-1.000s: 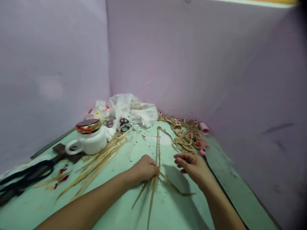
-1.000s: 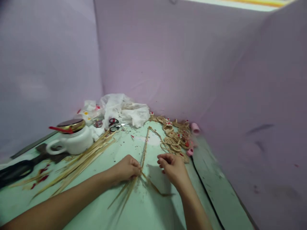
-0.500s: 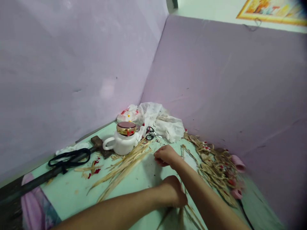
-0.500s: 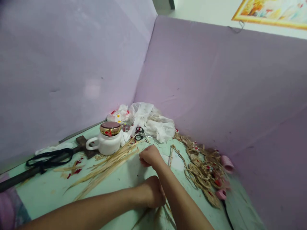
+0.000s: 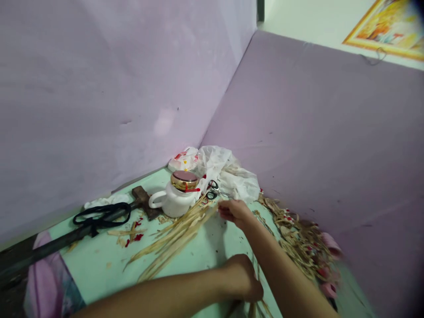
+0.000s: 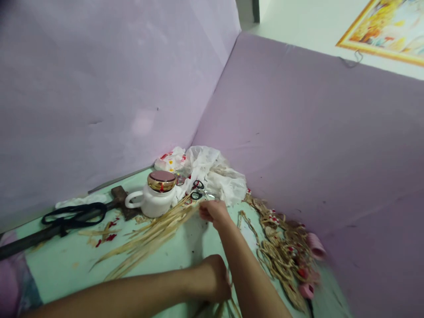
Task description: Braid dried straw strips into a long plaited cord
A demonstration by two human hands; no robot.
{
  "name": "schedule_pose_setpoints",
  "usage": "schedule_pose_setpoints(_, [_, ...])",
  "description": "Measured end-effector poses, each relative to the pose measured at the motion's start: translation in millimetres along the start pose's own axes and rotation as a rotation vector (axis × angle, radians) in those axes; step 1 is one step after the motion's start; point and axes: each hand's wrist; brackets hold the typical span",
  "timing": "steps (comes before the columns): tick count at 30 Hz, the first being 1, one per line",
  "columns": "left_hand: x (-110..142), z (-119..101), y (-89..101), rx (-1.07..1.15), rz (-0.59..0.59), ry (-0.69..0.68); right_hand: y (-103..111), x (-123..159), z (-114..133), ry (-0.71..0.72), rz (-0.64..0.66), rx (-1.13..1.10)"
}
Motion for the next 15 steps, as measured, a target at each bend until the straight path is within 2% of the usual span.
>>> schedule_pose_setpoints(3, [13.5, -6.7, 5.1, -0.117, -0.089, 0.193, 35.5, 6.2, 18.4, 0.128, -0.007, -0.189])
schedule_pose_setpoints(5, [19.6, -10.8, 8.6, -0.116, -0.125, 0.262, 65.5, 17.0, 27.9, 0.243, 0.023, -0.312])
schedule_pose_setpoints(8, [20.4, -13.2, 11.6, -0.105, -0.093, 0.323, 109.1, 47.9, 25.8, 0.344, 0.058, -0.263])
schedule_pose_setpoints(11, [19.4, -15.1, 12.2, -0.062, -0.036, 0.320, 133.0, 88.5, -3.4, 0.251, 0.060, -0.104])
schedule_pose_setpoints(13, [21.3, -18.6, 12.3, -0.018, -0.005, 0.264, 133.7, 112.1, -33.0, 0.148, 0.107, -0.045])
schedule_pose_setpoints(15, [24.4, -23.2, 12.4, 0.047, 0.018, 0.256, 126.0, 128.0, -63.2, 0.059, 0.090, -0.036])
Point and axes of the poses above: each hand's wrist, its own x-axis away from the middle knuckle, its own y-axis out of the back of the hand, z = x × y, and after that the axes turned 10 degrees about y, right-handed
